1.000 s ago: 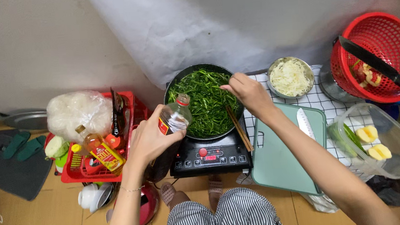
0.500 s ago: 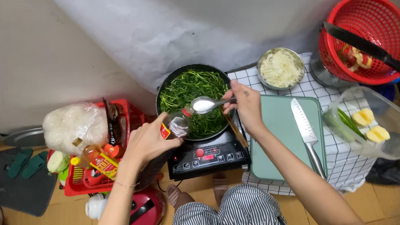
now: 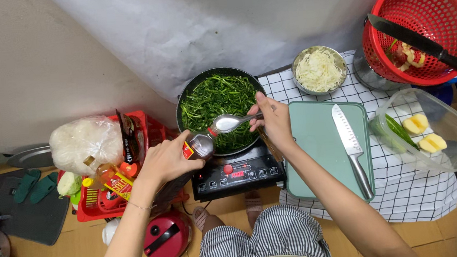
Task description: The person stir-fries green leafy vegetables in a pan on an induction cooktop using chopsticks. They add liquid seasoning from a bottle using a spoon and continue stirring the vegetables.
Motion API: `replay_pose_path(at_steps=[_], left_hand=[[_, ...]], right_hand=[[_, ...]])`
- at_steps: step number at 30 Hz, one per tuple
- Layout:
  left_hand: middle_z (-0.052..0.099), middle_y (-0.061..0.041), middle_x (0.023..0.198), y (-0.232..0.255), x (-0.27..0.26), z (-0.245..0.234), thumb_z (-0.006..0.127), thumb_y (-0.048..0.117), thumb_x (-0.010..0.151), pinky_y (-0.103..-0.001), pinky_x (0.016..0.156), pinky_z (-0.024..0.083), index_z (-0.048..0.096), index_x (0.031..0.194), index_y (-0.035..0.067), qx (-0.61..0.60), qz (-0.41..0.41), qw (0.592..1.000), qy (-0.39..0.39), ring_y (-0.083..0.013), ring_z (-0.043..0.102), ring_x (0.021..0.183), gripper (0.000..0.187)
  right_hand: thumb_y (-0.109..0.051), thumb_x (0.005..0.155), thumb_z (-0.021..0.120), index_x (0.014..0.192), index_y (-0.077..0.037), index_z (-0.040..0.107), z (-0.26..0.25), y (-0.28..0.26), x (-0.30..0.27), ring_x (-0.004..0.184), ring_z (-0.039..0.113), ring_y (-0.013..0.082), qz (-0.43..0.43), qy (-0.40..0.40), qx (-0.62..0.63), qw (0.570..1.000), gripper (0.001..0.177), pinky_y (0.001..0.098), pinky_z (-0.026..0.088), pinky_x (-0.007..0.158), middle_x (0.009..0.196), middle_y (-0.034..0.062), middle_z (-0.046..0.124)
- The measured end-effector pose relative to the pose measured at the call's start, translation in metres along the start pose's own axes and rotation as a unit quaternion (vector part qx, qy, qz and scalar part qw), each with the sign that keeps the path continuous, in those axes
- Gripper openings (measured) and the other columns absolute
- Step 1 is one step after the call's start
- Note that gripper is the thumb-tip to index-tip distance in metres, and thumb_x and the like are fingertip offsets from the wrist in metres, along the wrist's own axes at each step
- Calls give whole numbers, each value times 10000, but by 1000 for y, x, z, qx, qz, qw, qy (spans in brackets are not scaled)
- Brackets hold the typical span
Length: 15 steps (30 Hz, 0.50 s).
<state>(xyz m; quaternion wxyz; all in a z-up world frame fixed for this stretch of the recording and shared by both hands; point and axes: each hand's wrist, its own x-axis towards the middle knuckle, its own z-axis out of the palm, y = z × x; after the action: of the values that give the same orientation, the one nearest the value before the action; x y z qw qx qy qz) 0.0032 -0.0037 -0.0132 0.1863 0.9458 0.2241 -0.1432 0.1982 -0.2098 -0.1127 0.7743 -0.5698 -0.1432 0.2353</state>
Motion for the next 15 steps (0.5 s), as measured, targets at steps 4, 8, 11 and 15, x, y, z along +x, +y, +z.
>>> replay_pose_path(at_steps=[4, 8, 11, 15], left_hand=[[752, -225, 928, 0, -1, -1, 735, 553, 588, -510, 868, 545, 554, 1416, 144, 6, -7, 1000, -17, -418, 722, 910, 941], [741, -242, 938, -3, 1, 0, 741, 565, 584, -499, 860, 551, 538, 1428, 129, 22, 2, 1000, -12, -413, 719, 916, 972], [742, -243, 936, -4, 2, -1, 742, 569, 583, -488, 864, 551, 535, 1427, 124, 32, 2, 999, -17, -404, 723, 919, 977], [743, -244, 946, -5, 3, -2, 738, 563, 583, -474, 871, 550, 538, 1427, 126, 33, -1, 999, -25, -400, 723, 926, 971]], right_hand=[[-414, 1041, 576, 844, 53, 658, 0, 3, -1, 601, 637, 134, -4, -7, 5, 1000, 514, 294, 571, 514, 758, 106, 658], [-423, 1036, 577, 842, 53, 659, 2, 4, -2, 608, 644, 136, -3, -4, -3, 1000, 521, 289, 577, 525, 766, 108, 664], [-433, 1031, 577, 838, 54, 662, 4, 4, -2, 607, 644, 138, 5, 0, -3, 1000, 531, 290, 579, 524, 764, 110, 662], [-441, 1032, 577, 840, 58, 657, 5, 3, -3, 612, 646, 141, 6, 2, -3, 1000, 541, 288, 575, 525, 764, 113, 660]])
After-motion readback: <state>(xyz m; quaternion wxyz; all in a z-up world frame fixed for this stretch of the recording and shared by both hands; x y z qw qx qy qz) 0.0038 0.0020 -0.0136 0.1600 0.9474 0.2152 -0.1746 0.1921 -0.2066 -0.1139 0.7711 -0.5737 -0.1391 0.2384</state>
